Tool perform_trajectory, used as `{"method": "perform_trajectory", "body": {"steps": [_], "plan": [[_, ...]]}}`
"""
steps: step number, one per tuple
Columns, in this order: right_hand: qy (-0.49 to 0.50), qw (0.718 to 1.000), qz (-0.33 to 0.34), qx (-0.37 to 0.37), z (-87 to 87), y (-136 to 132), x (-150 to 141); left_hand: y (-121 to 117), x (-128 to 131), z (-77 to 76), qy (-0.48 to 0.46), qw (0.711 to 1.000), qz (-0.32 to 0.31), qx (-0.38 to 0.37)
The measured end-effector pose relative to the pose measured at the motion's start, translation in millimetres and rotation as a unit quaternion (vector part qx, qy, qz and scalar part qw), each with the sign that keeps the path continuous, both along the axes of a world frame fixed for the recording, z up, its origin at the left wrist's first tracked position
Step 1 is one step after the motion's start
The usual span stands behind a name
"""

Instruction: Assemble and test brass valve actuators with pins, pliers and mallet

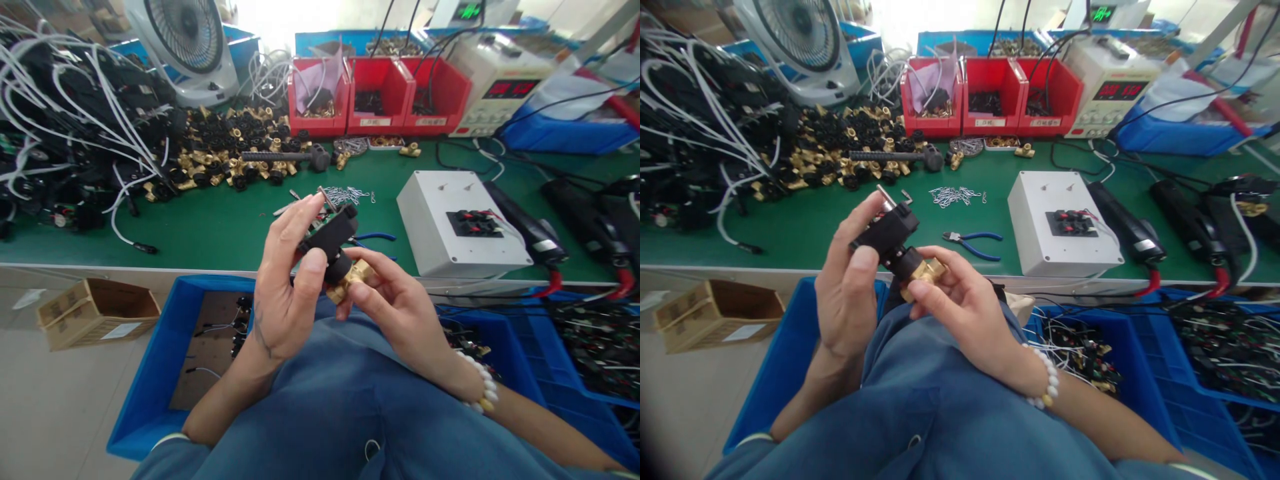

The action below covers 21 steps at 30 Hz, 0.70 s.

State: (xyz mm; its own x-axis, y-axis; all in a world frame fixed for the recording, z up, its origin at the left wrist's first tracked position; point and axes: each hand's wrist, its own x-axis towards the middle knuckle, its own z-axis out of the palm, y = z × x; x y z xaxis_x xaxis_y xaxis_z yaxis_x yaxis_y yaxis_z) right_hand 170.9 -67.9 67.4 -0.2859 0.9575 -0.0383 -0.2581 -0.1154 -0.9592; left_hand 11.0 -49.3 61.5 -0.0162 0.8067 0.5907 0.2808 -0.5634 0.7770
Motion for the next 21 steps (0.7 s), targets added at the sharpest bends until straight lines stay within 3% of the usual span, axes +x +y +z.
{"method": "perform_trajectory", "body": {"steps": [6, 11, 14, 18, 21], "plan": [[-0.001, 1.000, 0.018, 0.000, -2.5, 3, -3, 5, -2, -6.1, 0.045, 0.998, -0.006, 0.035], [-0.042, 0.999, -0.015, 0.013, -4.2, 3, -3, 5, -3, -8.6, 0.049, 0.998, -0.002, 0.035], [-0.016, 1.000, 0.005, -0.005, -6.2, 3, -2, 4, -1, -11.8, 0.054, 0.998, 0.002, 0.041], [-0.020, 1.000, -0.016, 0.012, -6.2, 1, -5, 2, 7, -17.2, 0.007, 0.999, 0.024, 0.031], [-0.037, 0.998, -0.037, 0.024, -4.4, 3, -6, 5, 6, -17.0, -0.004, 1.000, -0.006, 0.016]]}}
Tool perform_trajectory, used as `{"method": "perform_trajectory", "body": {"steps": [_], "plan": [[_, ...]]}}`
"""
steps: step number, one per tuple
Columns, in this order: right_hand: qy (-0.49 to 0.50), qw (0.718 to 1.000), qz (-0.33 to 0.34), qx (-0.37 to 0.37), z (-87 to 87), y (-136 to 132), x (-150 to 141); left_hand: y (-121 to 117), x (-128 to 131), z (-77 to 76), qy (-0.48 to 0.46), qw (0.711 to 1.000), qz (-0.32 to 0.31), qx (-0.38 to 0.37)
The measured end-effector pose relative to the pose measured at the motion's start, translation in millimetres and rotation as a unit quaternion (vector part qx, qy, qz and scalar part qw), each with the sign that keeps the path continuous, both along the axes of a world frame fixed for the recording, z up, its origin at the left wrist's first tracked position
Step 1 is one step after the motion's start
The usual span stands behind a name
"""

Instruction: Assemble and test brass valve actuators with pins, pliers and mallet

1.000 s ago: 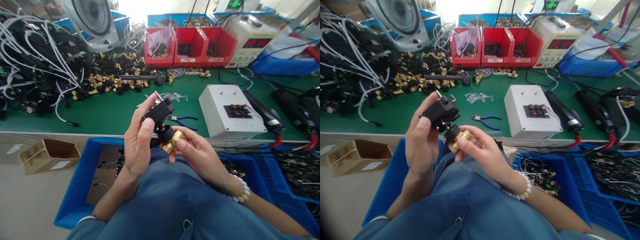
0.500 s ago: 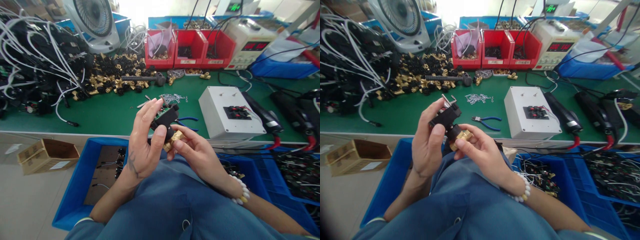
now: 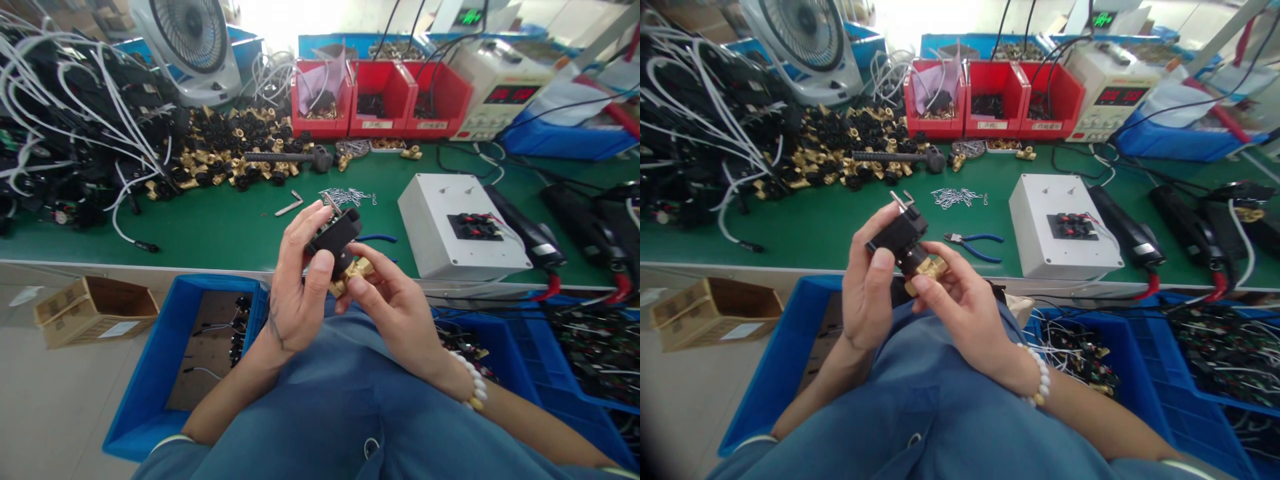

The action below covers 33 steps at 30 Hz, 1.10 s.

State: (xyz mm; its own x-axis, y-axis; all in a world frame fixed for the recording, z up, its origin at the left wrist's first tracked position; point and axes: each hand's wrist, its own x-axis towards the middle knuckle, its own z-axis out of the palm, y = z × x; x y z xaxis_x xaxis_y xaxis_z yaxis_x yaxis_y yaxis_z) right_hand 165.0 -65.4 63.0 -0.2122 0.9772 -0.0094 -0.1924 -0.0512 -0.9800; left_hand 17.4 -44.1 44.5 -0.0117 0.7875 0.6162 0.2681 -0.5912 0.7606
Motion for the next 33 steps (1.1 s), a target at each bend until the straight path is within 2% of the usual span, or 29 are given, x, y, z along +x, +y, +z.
{"method": "perform_trajectory", "body": {"steps": [2, 4, 7, 10, 14, 17, 20, 23, 26, 29, 31, 33], "plan": [[0.019, 1.000, -0.002, -0.007, 0.4, 3, 1, 4, -6, 2.2, 0.031, 0.999, -0.034, -0.016], [0.044, 0.999, -0.005, -0.016, 0.1, 7, 2, 7, -13, 4.7, 0.085, 0.996, -0.036, -0.017], [0.044, 0.999, -0.017, -0.019, -0.2, 10, 5, 6, -20, 7.1, 0.177, 0.984, 0.009, 0.013], [0.012, 0.999, -0.030, -0.011, 1.4, 9, 6, 1, -17, 7.4, 0.213, 0.976, 0.046, 0.027], [-0.076, 0.996, -0.030, 0.041, 6.1, 13, 10, -5, -5, 5.2, 0.174, 0.978, 0.108, 0.033], [-0.124, 0.979, -0.099, 0.125, 6.3, 25, 12, -7, 2, 3.6, 0.143, 0.981, 0.121, 0.048], [-0.109, 0.968, -0.154, 0.167, 4.2, 37, 10, -10, 6, 4.4, 0.146, 0.982, 0.101, 0.066], [-0.087, 0.972, -0.144, 0.161, 4.5, 40, 4, -14, 9, 6.8, 0.148, 0.985, 0.061, 0.069], [-0.053, 0.979, -0.136, 0.142, 7.9, 36, -1, -19, 12, 7.8, 0.113, 0.992, 0.033, 0.038], [-0.061, 0.982, -0.134, 0.115, 11.1, 33, -1, -22, 16, 7.1, 0.073, 0.997, 0.010, 0.000], [-0.071, 0.982, -0.141, 0.106, 12.0, 33, 1, -22, 20, 6.3, 0.064, 0.998, 0.002, 0.002], [-0.086, 0.986, -0.113, 0.092, 12.4, 34, 4, -23, 24, 5.8, 0.054, 0.998, 0.005, 0.015]]}}
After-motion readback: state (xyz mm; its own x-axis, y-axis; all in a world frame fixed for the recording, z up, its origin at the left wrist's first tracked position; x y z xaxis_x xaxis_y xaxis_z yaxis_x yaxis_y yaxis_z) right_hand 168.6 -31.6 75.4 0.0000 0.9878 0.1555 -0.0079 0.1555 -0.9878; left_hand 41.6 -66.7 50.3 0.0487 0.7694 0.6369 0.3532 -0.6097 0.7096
